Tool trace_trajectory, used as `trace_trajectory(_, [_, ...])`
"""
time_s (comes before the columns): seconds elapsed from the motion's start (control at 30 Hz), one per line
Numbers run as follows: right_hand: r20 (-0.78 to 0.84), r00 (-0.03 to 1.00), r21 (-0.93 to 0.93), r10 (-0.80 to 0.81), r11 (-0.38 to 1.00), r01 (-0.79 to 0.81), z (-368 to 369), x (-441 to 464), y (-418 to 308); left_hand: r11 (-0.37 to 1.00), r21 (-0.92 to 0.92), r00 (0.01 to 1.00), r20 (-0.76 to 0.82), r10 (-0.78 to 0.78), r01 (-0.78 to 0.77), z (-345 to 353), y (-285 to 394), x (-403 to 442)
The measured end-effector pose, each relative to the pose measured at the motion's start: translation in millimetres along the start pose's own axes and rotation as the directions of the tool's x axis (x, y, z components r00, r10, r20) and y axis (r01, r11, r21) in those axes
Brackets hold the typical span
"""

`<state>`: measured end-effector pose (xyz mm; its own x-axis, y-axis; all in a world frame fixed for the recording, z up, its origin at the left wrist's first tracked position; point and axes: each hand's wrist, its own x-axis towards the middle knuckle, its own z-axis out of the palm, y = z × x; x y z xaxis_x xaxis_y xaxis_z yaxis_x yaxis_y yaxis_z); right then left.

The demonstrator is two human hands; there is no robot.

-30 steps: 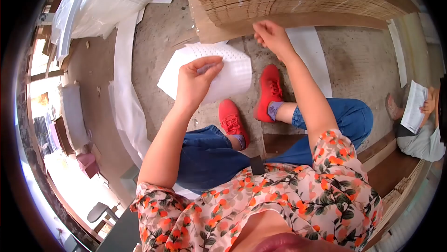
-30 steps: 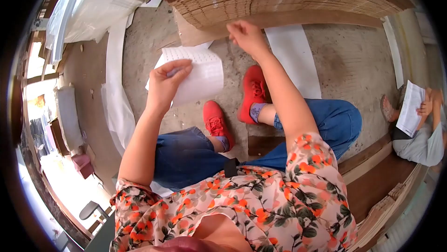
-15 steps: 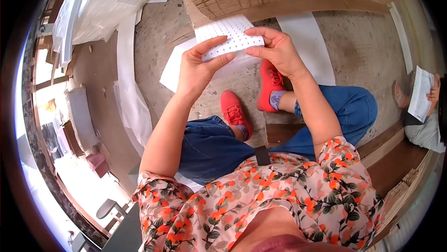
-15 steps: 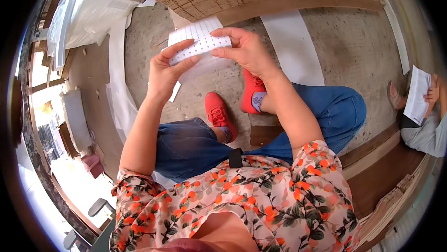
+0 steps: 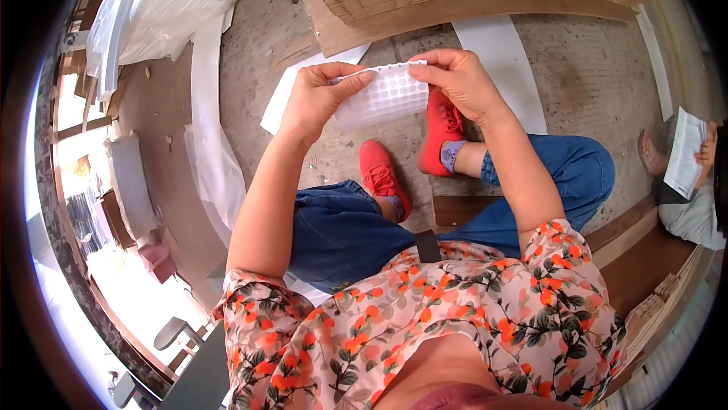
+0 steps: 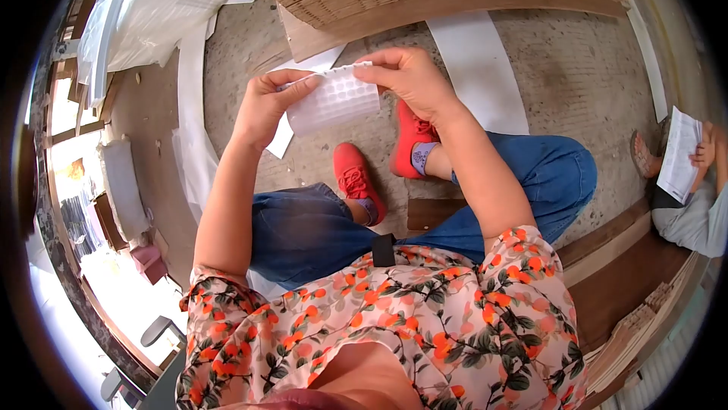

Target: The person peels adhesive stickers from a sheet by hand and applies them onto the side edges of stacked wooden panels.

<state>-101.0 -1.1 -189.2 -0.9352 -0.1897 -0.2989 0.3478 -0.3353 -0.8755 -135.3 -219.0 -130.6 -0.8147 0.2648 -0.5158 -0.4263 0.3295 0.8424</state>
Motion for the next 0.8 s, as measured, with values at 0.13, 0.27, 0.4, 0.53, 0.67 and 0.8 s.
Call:
trace_trajectory(0.13, [0.024, 0.999, 0.058, 0.026, 0.998, -0.027, -5, -2, 5, 0.998, -0.063, 0.999, 0.047, -0.016, 0.019, -14, -10, 3])
trace_trajectory(0.27, [-0.005, 1.000, 0.100, 0.024, 0.995, -0.024, -11, -3, 9, 0.991, -0.137, 0.999, 0.034, -0.010, 0.015, -22, -13, 4])
trace_trajectory(0.4, [-0.042, 0.998, -0.153, 0.055, 0.986, -0.060, -16, -1, 2, 0.998, -0.067, 1.000, -0.011, 0.001, -0.002, -20, -13, 3])
trace_trajectory(0.53, [-0.079, 0.939, -0.495, -0.334, 0.831, 0.254, 3, 4, -3, 1.000, -0.030, 1.000, -0.001, 0.008, -0.008, -15, -16, 4])
trace_trajectory(0.67, [0.331, 0.786, -0.729, -0.521, 0.388, 0.564, 34, 14, -12, 0.999, 0.036, 0.998, 0.043, 0.037, -0.039, -6, -21, 5])
trace_trajectory(0.8, [0.474, 0.745, -0.723, -0.470, 0.276, 0.633, 48, 25, -10, 0.998, 0.044, 0.996, 0.067, 0.051, -0.054, -3, -20, 0])
